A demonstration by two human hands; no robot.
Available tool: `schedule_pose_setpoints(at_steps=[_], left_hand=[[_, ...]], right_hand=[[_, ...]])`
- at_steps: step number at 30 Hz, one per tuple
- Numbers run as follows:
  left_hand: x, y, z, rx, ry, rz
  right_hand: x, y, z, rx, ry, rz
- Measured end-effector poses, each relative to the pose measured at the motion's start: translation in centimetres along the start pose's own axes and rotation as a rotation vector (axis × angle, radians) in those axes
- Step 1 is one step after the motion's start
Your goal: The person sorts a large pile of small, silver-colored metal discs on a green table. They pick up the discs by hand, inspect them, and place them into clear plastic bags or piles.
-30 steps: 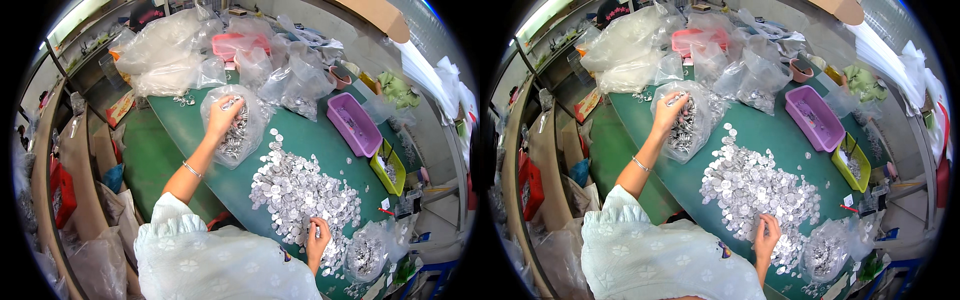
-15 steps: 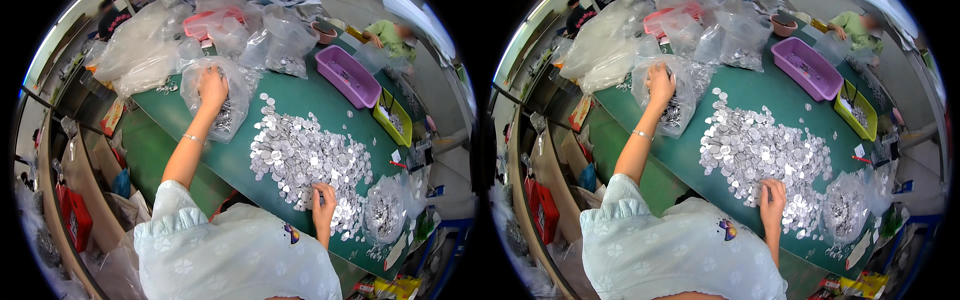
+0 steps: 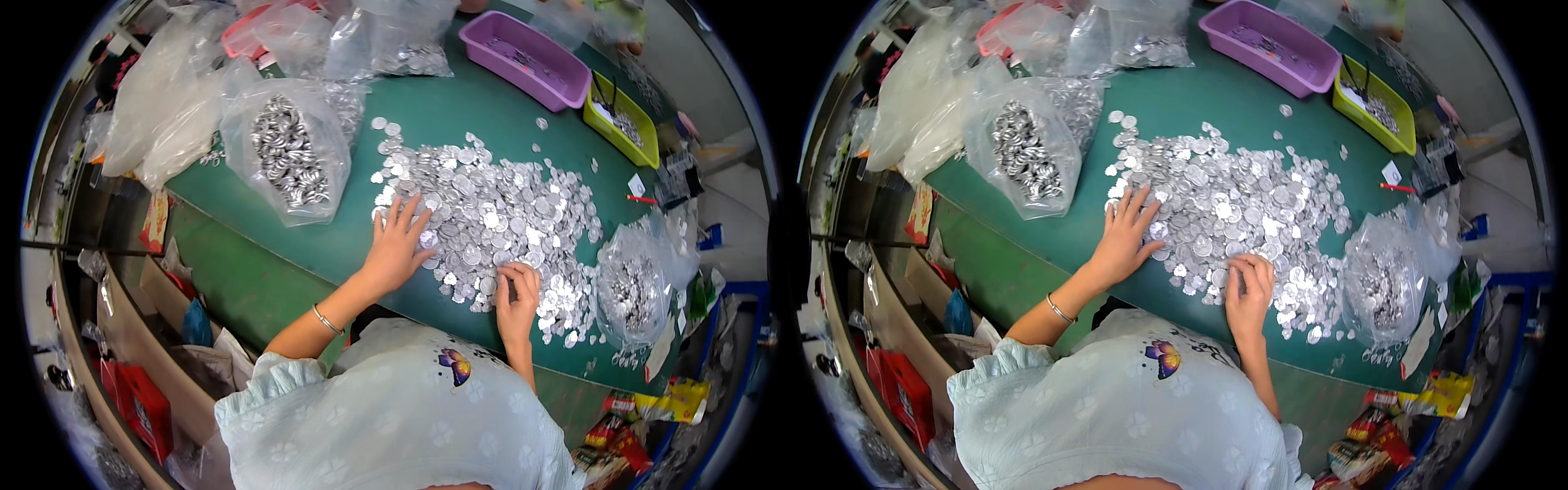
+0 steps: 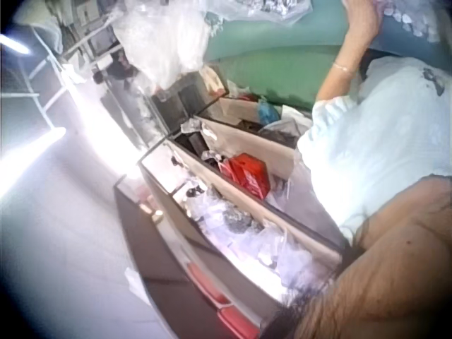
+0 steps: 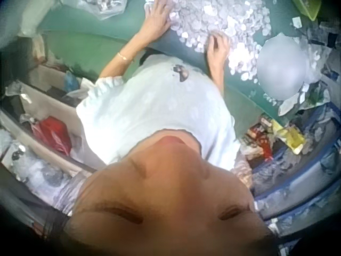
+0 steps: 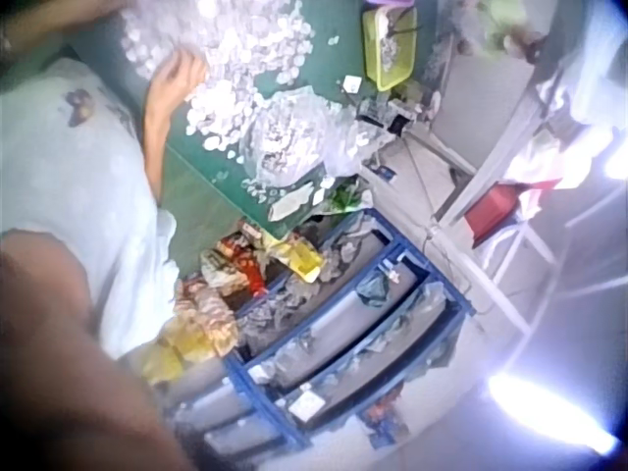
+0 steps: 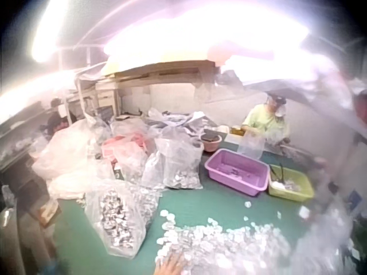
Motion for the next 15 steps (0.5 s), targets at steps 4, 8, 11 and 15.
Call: schedule_pose_setpoints(at_steps=[4,8,11,15], left_hand=[[1.8,0.1,0.6,-0.003,-0.091,-0.013],[0.8,0.3,0.4,0.045,-0.009,0.09],[-0.5,0.0,-0.9,0.046,0.088,0.186],[-0.9,-1.5,-4.2,-0.012,0.124,0.214]], right_hand=[[-0.8,1.2,-0.1,0.035,0.016,0.039],[-0.5,1.6,-4.6,-0.023,-0.043,0.051],[0.7,2.8,-9.0,-0.035,-0.062,0.069],[4.0,4.2,-11.9,-0.104,-0.174,0.177]])
Point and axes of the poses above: each hand's wrist, its own z-axis away from the middle knuckle, its own x-axis out of the palm, y = z × x, the point moved 10 cm from there along -z, towards the middle knuckle, and after that the axes turned 6 degrees about -x, right-handed, at the moved point
